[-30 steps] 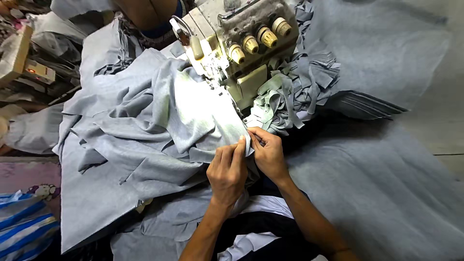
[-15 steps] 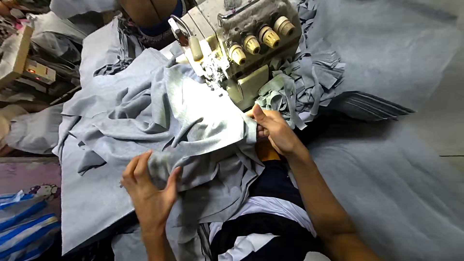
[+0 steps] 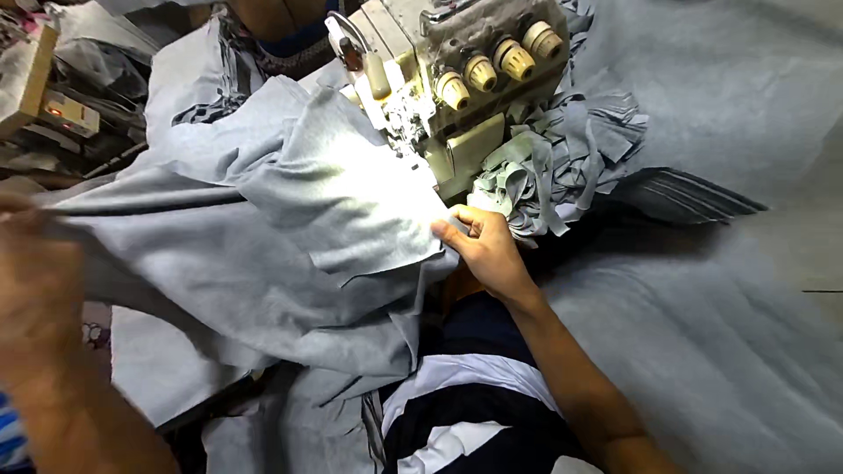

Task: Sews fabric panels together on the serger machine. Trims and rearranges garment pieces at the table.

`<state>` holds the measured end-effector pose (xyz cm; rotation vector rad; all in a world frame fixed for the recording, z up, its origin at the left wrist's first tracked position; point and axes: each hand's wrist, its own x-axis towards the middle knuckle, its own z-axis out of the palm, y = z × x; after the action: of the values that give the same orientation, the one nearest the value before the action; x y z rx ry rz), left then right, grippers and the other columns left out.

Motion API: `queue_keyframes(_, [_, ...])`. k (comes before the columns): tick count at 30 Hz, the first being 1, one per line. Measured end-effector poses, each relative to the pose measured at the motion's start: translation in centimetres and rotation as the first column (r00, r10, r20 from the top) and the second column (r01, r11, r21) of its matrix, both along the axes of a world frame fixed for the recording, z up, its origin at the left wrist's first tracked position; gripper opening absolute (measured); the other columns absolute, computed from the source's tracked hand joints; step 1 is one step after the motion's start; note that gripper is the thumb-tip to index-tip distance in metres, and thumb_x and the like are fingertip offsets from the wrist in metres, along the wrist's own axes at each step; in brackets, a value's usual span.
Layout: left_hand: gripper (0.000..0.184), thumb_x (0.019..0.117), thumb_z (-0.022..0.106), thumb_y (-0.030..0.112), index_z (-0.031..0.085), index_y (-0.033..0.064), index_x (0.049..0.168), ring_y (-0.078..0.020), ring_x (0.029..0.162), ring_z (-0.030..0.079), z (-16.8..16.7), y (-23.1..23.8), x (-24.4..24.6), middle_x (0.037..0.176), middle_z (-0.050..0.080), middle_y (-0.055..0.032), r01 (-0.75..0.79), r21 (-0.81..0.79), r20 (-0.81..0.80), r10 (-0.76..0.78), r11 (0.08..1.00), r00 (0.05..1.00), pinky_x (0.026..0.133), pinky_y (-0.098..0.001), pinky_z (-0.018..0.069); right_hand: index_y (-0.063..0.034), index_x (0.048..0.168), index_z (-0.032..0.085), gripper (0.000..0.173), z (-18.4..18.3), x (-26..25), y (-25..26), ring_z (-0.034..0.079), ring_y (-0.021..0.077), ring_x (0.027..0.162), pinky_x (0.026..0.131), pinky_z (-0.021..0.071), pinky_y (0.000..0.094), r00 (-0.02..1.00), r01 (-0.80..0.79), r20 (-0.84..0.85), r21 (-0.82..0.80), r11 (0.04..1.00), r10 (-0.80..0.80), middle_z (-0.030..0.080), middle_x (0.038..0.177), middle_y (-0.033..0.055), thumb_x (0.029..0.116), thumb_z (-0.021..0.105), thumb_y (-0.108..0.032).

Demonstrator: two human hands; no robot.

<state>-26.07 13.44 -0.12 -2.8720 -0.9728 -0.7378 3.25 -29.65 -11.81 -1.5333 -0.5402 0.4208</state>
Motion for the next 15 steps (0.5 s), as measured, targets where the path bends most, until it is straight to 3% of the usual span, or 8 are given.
queue_keyframes(1, [0.036,0.1053,0.05,0.022,0.054,-0.0003,0.133,-0.0388,0.112,0.063,1.4,-4.3,4.6,0.125,0.061,-0.0248,0.113,0.047,-0.079,-0.109,0.993,0.991,0.091,-0.0595,0.051,-0.0085,0.092,0.071,0.019,-0.3,-0.2,-0.2,0.05,0.0067,0.053,0.05,0.0421,0.0233,1.0,0.012,-0.002,0.015,1.0,-0.012,0.059,0.066,-0.0006,0.1019,0.065,-0.024])
queue_keyframes(3, [0.045,0.1019,0.053,0.031,0.055,0.0034,0.137,-0.0417,0.131,0.05,1.4,-14.0,11.1,0.139,0.053,-0.0225,0.404,0.06,-0.163,-0.39,0.913,0.906,0.107,-0.0604,0.0393,-0.0073,0.095,0.072,0.02,-0.6,-0.5,-0.9,0.053,0.0063,0.057,0.054,0.0462,0.0229,0.999,0.029,-0.031,0.033,0.999,-0.028,0.06,0.069,-0.0005,0.1045,0.06,-0.02])
queue_keyframes(5, [0.048,0.0956,0.06,0.034,0.059,0.0059,0.135,-0.0386,0.129,0.053,-2.1,-23.0,14.5,0.137,0.058,-0.02,0.594,0.078,-0.181,-0.575,0.801,0.798,0.105,-0.0563,0.0396,-0.0075,0.098,0.072,0.02,-0.9,-0.6,-1.5,0.058,0.007,0.059,0.057,0.0511,0.0241,0.998,0.034,-0.057,0.032,0.999,-0.032,0.063,0.071,0.0003,0.1051,0.059,-0.02])
queue_keyframes(6, [0.046,0.0992,0.057,0.031,0.059,0.0067,0.138,-0.0373,0.128,0.054,-4.5,-25.8,15.3,0.137,0.059,-0.0192,0.637,0.124,-0.205,-0.608,0.761,0.767,0.104,-0.055,0.0388,-0.0075,0.099,0.071,0.02,-1.0,-0.6,-1.6,0.058,0.0075,0.059,0.057,0.0519,0.0244,0.998,0.029,-0.063,0.033,0.999,-0.027,0.062,0.071,0.0007,0.1052,0.059,-0.021])
queue_keyframes(8, [0.037,0.1023,0.054,0.02,0.06,0.0079,0.136,-0.0318,0.122,0.056,-8.3,-28.5,16.6,0.133,0.061,-0.0148,0.651,0.24,-0.199,-0.619,0.721,0.759,0.101,-0.0487,0.0389,-0.0076,0.099,0.07,0.019,-1.2,-0.5,-1.8,0.056,0.0076,0.057,0.055,0.0496,0.0234,0.998,0.009,-0.058,0.041,0.999,-0.006,0.06,0.069,0.0009,0.1052,0.059,-0.021])
queue_keyframes(10, [0.028,0.0997,0.059,0.012,0.066,0.0076,0.126,-0.0284,0.115,0.061,-9.7,-28.8,17.6,0.122,0.067,-0.0122,0.628,0.29,-0.108,-0.627,0.723,0.772,0.099,-0.0441,0.0436,-0.0077,0.101,0.071,0.018,-1.3,-0.2,-1.8,0.053,0.0068,0.055,0.052,0.0465,0.0219,0.999,0.006,-0.033,0.045,0.999,-0.004,0.06,0.068,0.0001,0.1048,0.06,-0.021])
queue_keyframes(12, [0.019,0.0977,0.064,0.011,0.072,0.0073,0.115,-0.0255,0.105,0.067,-9.1,-28.6,18.0,0.109,0.072,-0.0104,0.626,0.251,0.015,-0.65,0.738,0.76,0.094,-0.0397,0.0506,-0.0082,0.099,0.072,0.018,-1.3,-0.2,-1.9,0.054,0.0067,0.056,0.052,0.0463,0.0218,1.0,0.027,0.003,0.021,0.999,-0.027,0.061,0.069,-0.0002,0.1044,0.061,-0.021])
queue_keyframes(15, [0.016,0.0964,0.068,0.01,0.075,0.0063,0.11,-0.0226,0.095,0.069,-7.2,-28.8,18.1,0.098,0.073,-0.0109,0.642,0.138,0.19,-0.657,0.754,0.73,0.084,-0.0343,0.0562,-0.0108,0.095,0.074,0.015,-1.0,-0.6,-1.9,0.06,0.0024,0.065,0.058,0.0511,0.0201,0.987,0.108,0.13,-0.062,0.992,-0.1,0.067,0.077,-0.0033,0.1019,0.064,-0.02])
